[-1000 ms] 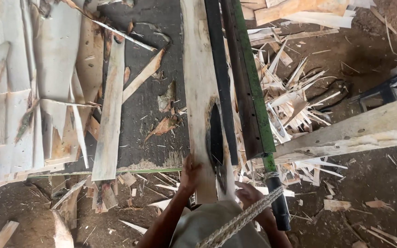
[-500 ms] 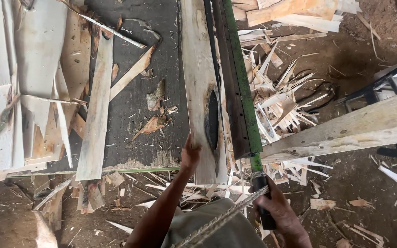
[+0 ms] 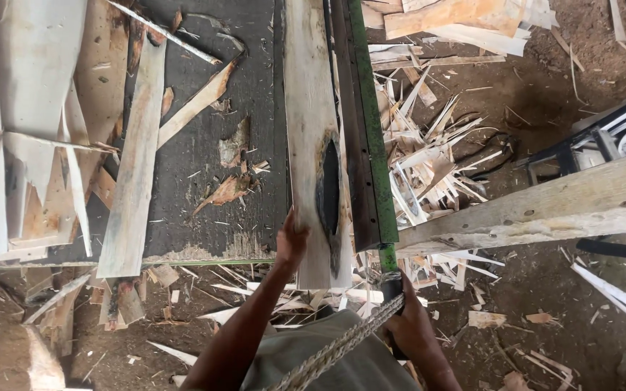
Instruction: Trimming thin strips of wood using a manual guillotine cutter.
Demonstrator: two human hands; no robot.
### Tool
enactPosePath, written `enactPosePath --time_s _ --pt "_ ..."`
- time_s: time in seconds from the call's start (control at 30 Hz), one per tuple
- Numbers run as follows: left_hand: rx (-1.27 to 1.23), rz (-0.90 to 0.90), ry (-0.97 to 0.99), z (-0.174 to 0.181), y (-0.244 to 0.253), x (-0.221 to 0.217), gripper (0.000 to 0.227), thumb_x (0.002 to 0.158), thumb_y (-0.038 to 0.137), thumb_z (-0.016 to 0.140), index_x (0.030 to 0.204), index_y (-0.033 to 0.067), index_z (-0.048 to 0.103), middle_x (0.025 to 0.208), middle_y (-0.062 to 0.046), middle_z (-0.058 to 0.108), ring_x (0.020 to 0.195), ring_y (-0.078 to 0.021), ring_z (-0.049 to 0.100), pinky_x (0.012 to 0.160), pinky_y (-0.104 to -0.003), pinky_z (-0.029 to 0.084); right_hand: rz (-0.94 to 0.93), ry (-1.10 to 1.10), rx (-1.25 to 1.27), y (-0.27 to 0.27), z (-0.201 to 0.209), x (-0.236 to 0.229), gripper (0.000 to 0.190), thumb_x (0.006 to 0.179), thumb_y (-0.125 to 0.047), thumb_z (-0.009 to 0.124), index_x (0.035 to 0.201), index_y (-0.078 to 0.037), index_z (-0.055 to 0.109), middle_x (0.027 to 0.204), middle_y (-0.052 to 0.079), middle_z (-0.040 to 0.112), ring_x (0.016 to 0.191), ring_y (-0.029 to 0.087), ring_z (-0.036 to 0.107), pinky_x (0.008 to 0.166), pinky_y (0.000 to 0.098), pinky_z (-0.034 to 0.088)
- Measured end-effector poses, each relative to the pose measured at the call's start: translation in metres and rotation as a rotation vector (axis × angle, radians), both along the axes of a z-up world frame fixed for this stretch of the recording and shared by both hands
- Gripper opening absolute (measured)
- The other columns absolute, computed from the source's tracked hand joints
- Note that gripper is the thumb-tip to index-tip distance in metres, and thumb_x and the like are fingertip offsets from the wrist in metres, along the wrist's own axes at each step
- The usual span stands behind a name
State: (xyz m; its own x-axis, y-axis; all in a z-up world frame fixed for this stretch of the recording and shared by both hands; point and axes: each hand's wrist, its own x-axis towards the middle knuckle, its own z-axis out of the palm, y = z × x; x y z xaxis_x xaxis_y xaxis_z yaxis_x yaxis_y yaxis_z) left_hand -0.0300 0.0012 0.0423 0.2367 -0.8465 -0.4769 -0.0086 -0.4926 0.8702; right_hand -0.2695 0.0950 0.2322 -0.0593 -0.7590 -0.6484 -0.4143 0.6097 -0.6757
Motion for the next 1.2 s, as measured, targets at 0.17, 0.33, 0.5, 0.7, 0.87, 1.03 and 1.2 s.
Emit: enactPosePath --time_s 0.17,0.33,0.5,0.7,0.87,1.03,1.2 --pt "-0.087 0.000 0.006 -0.029 0.000 -0.006 0.073 0.097 0.008 0.061 0.161 0.0183 0.028 0.136 -0.019 0.064 0.090 -0.0243 0.071 0.069 -0.036 0.066 0.009 -0.010 0.002 0.004 -0.013 -0.008 0.097 0.079 0.008 0.061 0.161 -0.022 0.019 0.075 0.016 0.066 0.049 0.023 0.062 0.043 0.0395 0.051" --pt "-0.089 0.021 0.026 -0.017 0.001 -0.010 0.077 0.095 0.007 0.063 0.161 0.0187 0.024 0.141 -0.019 0.059 0.103 -0.0249 0.072 0.078 -0.033 0.068 0.003 -0.007 0.011 -0.001 0.016 0.006 0.092 0.083 -0.001 0.069 0.160 -0.021 0.023 0.069 0.017 0.065 0.046 0.023 0.059 0.041 0.0393 0.049" --pt "-0.013 0.021 0.052 -0.018 -0.017 -0.008 0.076 0.096 0.007 0.062 0.162 0.0211 0.026 0.140 -0.016 0.063 0.102 -0.0269 0.074 0.080 -0.034 0.068 0.009 0.061 0.003 0.002 -0.005 0.002 0.090 0.085 -0.005 0.073 0.160 -0.019 0.024 0.070 0.016 0.068 0.047 0.023 0.060 0.041 0.0381 0.049" --pt "-0.122 0.017 0.020 -0.039 -0.026 -0.011 0.078 0.093 0.002 0.061 0.161 0.0244 0.030 0.141 -0.015 0.063 0.112 -0.0273 0.070 0.091 -0.037 0.064 0.083 0.152 -0.027 0.005 -0.026 -0.002 0.094 0.082 -0.001 0.067 0.161 -0.021 0.019 0.077 0.015 0.071 0.051 0.022 0.067 0.043 0.0380 0.054" --pt "-0.153 0.040 0.012 -0.044 -0.035 -0.009 0.080 0.092 0.001 0.065 0.161 0.0223 0.031 0.143 -0.016 0.063 0.118 -0.0281 0.069 0.100 -0.038 0.060 0.102 0.040 -0.080 0.002 -0.005 -0.005 0.079 0.086 -0.007 0.074 0.153 -0.015 0.032 0.079 0.020 0.070 0.049 0.024 0.064 0.041 0.0381 0.052" --pt "-0.045 0.035 0.054 -0.034 -0.040 -0.011 0.080 0.092 0.002 0.062 0.161 0.0222 0.028 0.142 -0.016 0.061 0.110 -0.0261 0.071 0.090 -0.036 0.065 0.133 0.096 -0.132 0.002 -0.016 -0.006 0.073 0.084 -0.011 0.072 0.148 -0.015 0.037 0.083 0.016 0.072 0.050 0.022 0.068 0.039 0.0369 0.056" --pt "-0.030 0.029 0.031 -0.035 -0.036 -0.011 0.079 0.093 0.004 0.063 0.162 0.0174 0.027 0.136 -0.017 0.065 0.098 -0.0243 0.072 0.082 -0.033 0.066 0.121 0.180 -0.058 0.002 -0.011 0.005 0.075 0.084 -0.013 0.073 0.149 -0.019 0.036 0.084 0.017 0.074 0.052 0.024 0.068 0.040 0.0368 0.056"
